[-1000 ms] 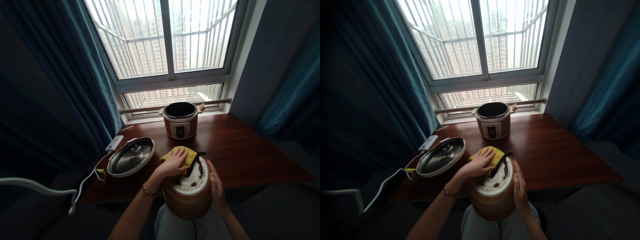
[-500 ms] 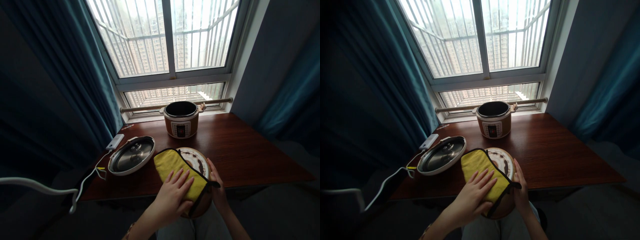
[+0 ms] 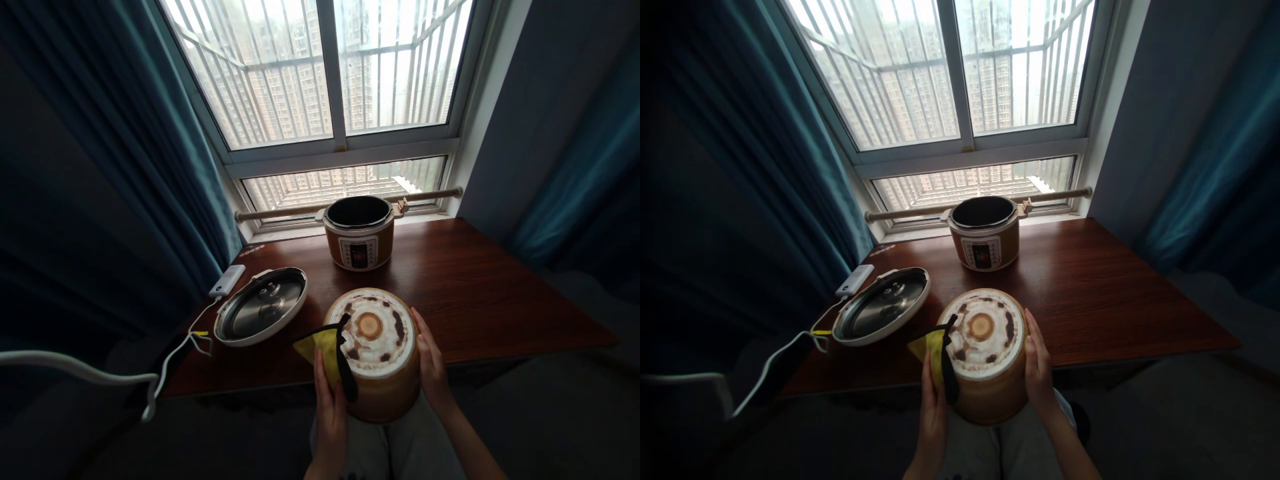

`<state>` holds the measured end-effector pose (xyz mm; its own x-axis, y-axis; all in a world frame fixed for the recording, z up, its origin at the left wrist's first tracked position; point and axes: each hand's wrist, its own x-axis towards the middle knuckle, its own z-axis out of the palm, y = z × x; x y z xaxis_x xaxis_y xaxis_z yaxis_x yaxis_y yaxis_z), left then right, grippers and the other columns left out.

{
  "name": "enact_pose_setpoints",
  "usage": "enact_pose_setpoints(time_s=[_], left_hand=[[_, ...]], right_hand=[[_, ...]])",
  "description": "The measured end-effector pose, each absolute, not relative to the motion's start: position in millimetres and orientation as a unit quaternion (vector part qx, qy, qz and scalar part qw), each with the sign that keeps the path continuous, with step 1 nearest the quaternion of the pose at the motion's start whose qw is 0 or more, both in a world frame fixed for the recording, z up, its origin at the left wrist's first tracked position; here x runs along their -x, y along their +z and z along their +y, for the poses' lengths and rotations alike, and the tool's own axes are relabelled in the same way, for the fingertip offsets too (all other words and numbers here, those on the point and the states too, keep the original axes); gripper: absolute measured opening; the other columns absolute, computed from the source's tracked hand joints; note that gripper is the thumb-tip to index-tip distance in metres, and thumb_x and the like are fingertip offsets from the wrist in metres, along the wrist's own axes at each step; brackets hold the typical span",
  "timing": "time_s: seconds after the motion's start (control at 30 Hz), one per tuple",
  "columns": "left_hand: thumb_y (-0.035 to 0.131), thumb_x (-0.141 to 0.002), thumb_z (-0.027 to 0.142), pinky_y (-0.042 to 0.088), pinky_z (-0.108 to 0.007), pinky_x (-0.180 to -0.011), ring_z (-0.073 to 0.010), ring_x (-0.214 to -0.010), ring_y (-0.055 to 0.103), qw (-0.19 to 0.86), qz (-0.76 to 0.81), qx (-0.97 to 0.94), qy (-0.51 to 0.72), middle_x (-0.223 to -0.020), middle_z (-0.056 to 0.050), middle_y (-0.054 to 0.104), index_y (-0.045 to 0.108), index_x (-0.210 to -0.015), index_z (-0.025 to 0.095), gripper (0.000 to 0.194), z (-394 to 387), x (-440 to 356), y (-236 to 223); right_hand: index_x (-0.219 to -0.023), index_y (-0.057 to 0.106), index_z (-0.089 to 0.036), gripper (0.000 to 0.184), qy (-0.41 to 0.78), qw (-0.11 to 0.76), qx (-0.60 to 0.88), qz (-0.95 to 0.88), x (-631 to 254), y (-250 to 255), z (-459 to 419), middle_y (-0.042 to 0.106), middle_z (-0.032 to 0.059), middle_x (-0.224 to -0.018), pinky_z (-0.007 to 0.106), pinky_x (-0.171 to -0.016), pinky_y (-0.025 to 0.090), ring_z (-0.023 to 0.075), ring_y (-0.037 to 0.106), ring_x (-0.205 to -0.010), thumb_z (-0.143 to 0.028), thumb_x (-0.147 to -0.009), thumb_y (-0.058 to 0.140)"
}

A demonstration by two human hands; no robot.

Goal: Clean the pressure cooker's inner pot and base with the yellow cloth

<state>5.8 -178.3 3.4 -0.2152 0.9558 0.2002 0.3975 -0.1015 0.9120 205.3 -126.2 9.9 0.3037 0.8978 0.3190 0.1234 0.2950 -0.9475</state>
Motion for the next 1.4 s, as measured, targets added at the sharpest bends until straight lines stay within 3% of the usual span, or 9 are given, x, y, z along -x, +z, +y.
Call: enact_pose_setpoints(time_s=[0.2,0.4,0.57,0.7,0.87,0.97,1.03,1.17,1.4], left_hand=[[0.036,-0.088,0.022,0.018,-0.053,-0.107,-0.0265,-0.137,0.003,0.124,0.579,-0.675,0.44,-0.151,-0.006,0.004,0.017,-0.14,0.027,0.055,-185.1,-21.5,26.8],[0.047,-0.08,0.012,0.018,-0.066,-0.101,-0.036,-0.135,0.005,0.001,0.51,-0.789,0.343,-0.143,-0.006,0.031,0.03,-0.136,0.025,0.06,-190.1,-36.0,44.6],[0.047,-0.079,0.011,0.014,-0.064,-0.102,-0.0359,-0.134,0.014,-0.058,0.531,-0.788,0.308,-0.136,-0.005,0.043,0.038,-0.133,0.023,0.056,-194.8,-50.9,50.0],[0.048,-0.081,0.018,0.001,-0.063,-0.104,-0.0352,-0.133,0.016,-0.088,0.547,-0.775,0.303,-0.137,-0.003,0.043,0.039,-0.133,0.025,0.053,-199.0,-75.4,46.1],[0.044,-0.084,0.025,-0.004,-0.062,-0.104,-0.0358,-0.129,0.025,-0.082,0.545,-0.767,0.329,-0.139,-0.009,0.039,0.033,-0.137,0.02,0.054,-202.5,-91.8,41.8],[0.041,-0.086,0.021,0.006,-0.055,-0.108,-0.0281,-0.122,0.04,-0.048,0.532,-0.77,0.349,-0.135,-0.011,0.044,0.03,-0.137,0.017,0.053,-197.2,-71.7,55.7],[0.039,-0.086,0.017,0.014,-0.051,-0.108,-0.023,-0.122,0.041,-0.039,0.512,-0.785,0.347,-0.133,-0.01,0.047,0.031,-0.136,0.017,0.05,-187.6,-46.7,68.9],[0.037,-0.087,0.015,0.019,-0.054,-0.105,-0.0254,-0.133,0.024,-0.052,0.579,-0.742,0.336,-0.137,-0.011,0.042,0.038,-0.13,0.017,0.043,-160.6,4.1,82.5],[0.04,-0.087,0.016,0.013,-0.058,-0.104,-0.0245,-0.129,0.033,-0.046,0.558,-0.788,0.255,-0.13,-0.006,0.05,0.048,-0.124,0.024,0.038,-160.0,26.2,59.6]], right_hand=[[-0.134,0.038,-0.02,0.047,0.299,0.628,0.506,-0.51,-206.2,7.9,-125.4,0.036,0.0046,-0.14,0.045,-0.11,0.019,0.0219,0.029,-0.13,-0.037,-0.091,0.029],[-0.134,0.038,-0.022,0.047,0.307,0.625,0.495,-0.52,-209.9,8.1,-124.8,0.036,0.0032,-0.141,0.044,-0.11,0.019,0.021,0.029,-0.13,-0.038,-0.09,0.03],[-0.134,0.038,-0.024,0.047,0.333,0.604,0.493,-0.53,-214.1,12.4,-126.2,0.034,0.0016,-0.142,0.042,-0.111,0.015,0.0197,0.026,-0.132,-0.039,-0.09,0.033],[-0.134,0.038,-0.024,0.049,0.354,0.61,0.491,-0.512,-214.8,11.8,-126.7,0.035,0.0021,-0.141,0.044,-0.111,0.015,0.0213,0.026,-0.132,-0.043,-0.089,0.035],[-0.133,0.04,-0.023,0.049,0.415,0.621,0.473,-0.466,-219.6,13.6,-127.5,0.041,0.0058,-0.137,0.045,-0.106,0.026,0.0237,0.036,-0.127,-0.041,-0.086,0.042],[-0.127,0.047,-0.02,0.044,0.336,0.649,0.535,-0.424,-219.8,27.4,-141.5,0.047,0.0088,-0.132,0.045,-0.103,0.031,0.0248,0.042,-0.122,-0.038,-0.087,0.041],[-0.125,0.049,-0.02,0.04,0.24,0.639,0.583,-0.441,-212.9,41.0,-159.6,0.05,0.0087,-0.129,0.044,-0.102,0.033,0.0239,0.044,-0.12,-0.033,-0.087,0.041],[-0.127,0.046,-0.022,0.043,0.068,0.553,0.53,-0.64,-178.6,59.8,-198.0,0.052,0.0057,-0.126,0.039,-0.097,0.042,0.0213,0.048,-0.117,-0.015,-0.084,0.044],[-0.13,0.041,-0.011,0.05,-0.048,0.403,0.516,-0.755,-142.3,44.3,-202.8,0.046,0.0131,-0.132,0.046,-0.095,0.043,0.0293,0.036,-0.126,-0.013,-0.081,0.049]])
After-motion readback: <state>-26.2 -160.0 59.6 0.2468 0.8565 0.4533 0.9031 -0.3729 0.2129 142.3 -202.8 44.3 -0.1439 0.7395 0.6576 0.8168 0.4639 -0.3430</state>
